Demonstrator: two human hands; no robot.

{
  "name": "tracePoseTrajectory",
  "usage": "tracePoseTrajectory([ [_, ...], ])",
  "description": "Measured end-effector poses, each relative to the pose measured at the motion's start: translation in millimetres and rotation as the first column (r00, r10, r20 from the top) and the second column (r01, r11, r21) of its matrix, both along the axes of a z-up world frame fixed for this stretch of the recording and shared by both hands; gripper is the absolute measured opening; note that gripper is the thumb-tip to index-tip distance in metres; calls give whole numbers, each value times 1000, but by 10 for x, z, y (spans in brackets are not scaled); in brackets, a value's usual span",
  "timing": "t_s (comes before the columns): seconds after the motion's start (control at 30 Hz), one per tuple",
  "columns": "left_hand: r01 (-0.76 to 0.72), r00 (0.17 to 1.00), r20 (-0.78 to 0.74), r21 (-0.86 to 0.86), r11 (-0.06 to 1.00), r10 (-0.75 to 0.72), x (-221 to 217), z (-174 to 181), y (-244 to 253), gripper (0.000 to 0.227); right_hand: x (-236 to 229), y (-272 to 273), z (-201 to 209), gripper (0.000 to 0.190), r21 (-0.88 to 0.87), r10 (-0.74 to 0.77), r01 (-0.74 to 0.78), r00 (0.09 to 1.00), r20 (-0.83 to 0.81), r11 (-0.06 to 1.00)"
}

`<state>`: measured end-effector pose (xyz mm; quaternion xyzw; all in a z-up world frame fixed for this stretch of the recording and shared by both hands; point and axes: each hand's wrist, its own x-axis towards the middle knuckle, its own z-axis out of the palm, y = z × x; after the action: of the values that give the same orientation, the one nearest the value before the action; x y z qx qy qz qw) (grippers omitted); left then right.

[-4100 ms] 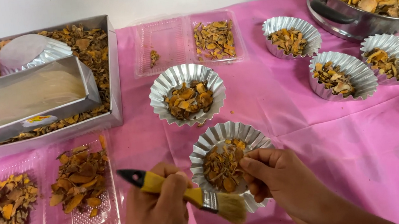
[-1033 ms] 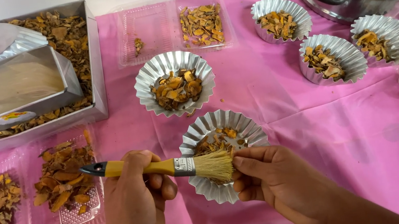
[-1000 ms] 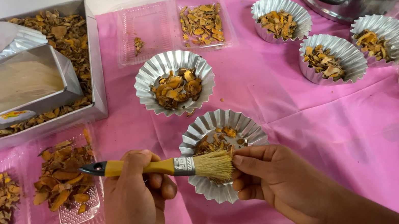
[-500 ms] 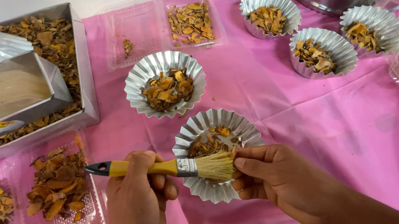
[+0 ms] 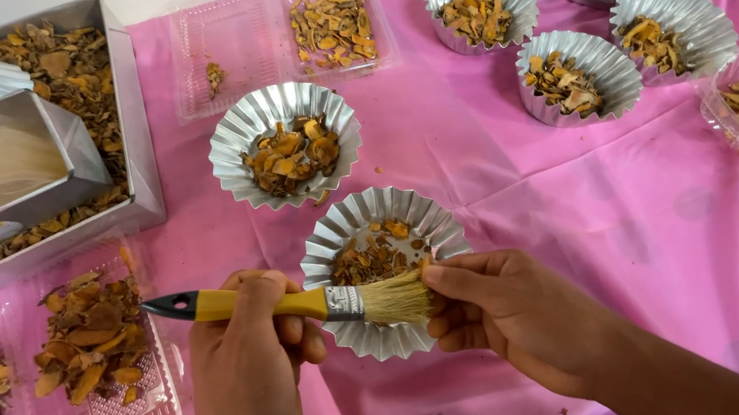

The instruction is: Using a small brush to clean and sort dried leaves inside individual foil cups on a workspace.

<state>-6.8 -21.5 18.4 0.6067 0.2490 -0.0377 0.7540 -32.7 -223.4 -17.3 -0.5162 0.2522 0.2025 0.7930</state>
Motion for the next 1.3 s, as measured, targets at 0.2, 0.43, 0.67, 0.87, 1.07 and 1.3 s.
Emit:
tracePoseTrajectory([
  [0.2, -22, 996, 82, 9, 1000, 21, 110, 22, 114, 26, 191, 103, 19, 24, -7, 20, -19, 998, 53, 1000],
  [0.43, -16, 989, 149, 20, 1000, 13, 289, 145, 169, 26, 401, 214, 96, 22, 5, 11, -11, 997, 80, 1000],
  [0.67, -1, 992, 125, 87, 996, -10, 308, 212, 133, 23, 358, 196, -23, 16, 84, -19, 10, 994, 110, 996],
  [0.87, -74, 983, 172, 61, 995, 63, 266, 151, 304, 28, 356, 301, 13, 17, 68, 32, -40, 992, 120, 997],
  [1.07, -181, 955, 218, -115, 977, 203, 257, 23, 403, 20, 354, 323, 95, 18, 145, 56, -72, 992, 114, 987],
  [1.3, -120, 955, 250, -165, 979, 159, 335, -111, 503, 25, 325, 220, 85, 9, 264, 49, -70, 995, 88, 962],
])
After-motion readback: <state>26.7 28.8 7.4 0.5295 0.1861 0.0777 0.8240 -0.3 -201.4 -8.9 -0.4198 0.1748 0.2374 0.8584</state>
